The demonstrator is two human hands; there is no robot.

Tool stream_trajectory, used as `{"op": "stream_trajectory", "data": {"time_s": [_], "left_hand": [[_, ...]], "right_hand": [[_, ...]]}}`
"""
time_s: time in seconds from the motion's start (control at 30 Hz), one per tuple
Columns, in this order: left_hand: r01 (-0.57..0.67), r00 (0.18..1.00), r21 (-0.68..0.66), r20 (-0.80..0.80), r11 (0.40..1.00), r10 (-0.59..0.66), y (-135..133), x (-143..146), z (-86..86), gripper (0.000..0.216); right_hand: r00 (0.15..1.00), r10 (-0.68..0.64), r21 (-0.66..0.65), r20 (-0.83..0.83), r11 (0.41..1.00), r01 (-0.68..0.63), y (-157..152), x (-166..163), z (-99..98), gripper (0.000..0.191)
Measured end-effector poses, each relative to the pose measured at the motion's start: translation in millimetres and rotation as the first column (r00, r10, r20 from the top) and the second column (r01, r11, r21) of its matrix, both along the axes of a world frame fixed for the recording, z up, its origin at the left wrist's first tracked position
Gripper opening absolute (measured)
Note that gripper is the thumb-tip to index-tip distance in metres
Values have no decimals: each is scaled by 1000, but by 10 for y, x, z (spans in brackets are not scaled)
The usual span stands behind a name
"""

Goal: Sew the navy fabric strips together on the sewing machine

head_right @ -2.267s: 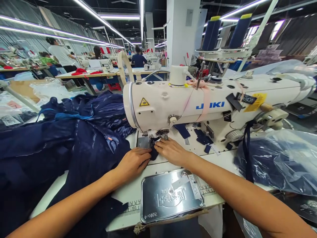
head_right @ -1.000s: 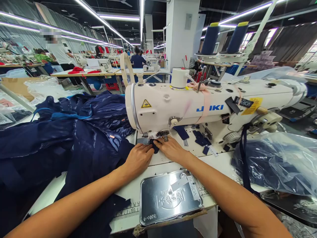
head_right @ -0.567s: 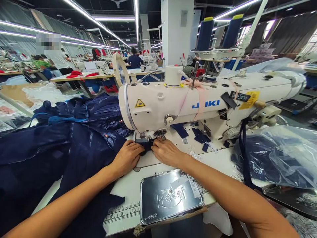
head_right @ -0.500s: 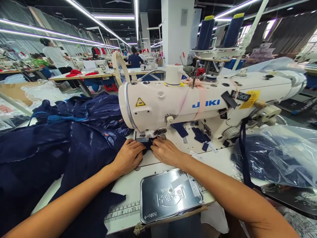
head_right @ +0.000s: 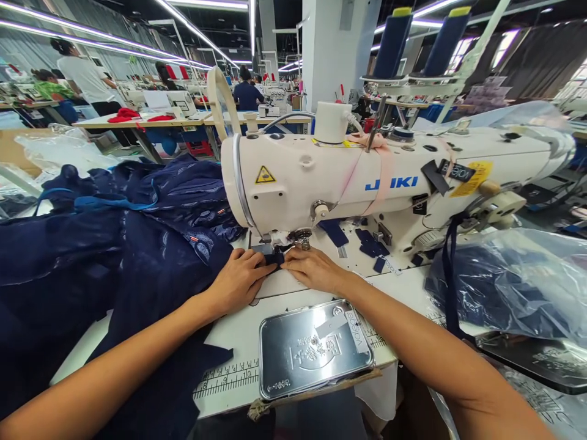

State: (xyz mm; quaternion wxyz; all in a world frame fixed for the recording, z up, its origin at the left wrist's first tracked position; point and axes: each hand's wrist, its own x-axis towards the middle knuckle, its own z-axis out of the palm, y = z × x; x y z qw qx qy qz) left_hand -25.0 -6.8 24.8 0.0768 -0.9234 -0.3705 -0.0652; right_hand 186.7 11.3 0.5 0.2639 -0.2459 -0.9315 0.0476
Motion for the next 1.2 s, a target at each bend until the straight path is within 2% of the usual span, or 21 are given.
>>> {"op": "stream_trajectory", "data": {"time_s": [0.27,0.47,1.2], "left_hand": [[17,1000,-15,4,1000,-17,-72,12,-1,37],[39,999,-29,21,999,-38,-64,-52,-54,41],[42,997,-114,76,993,-33,85,-73,-4,43]], "right_hand": [[992,-38,177,119,984,17,-6,-40,-12,27],[992,-37,184,118,983,15,-53,-83,6,27],[981,-112,199,159,977,80,-40,-148,-7,24]]}}
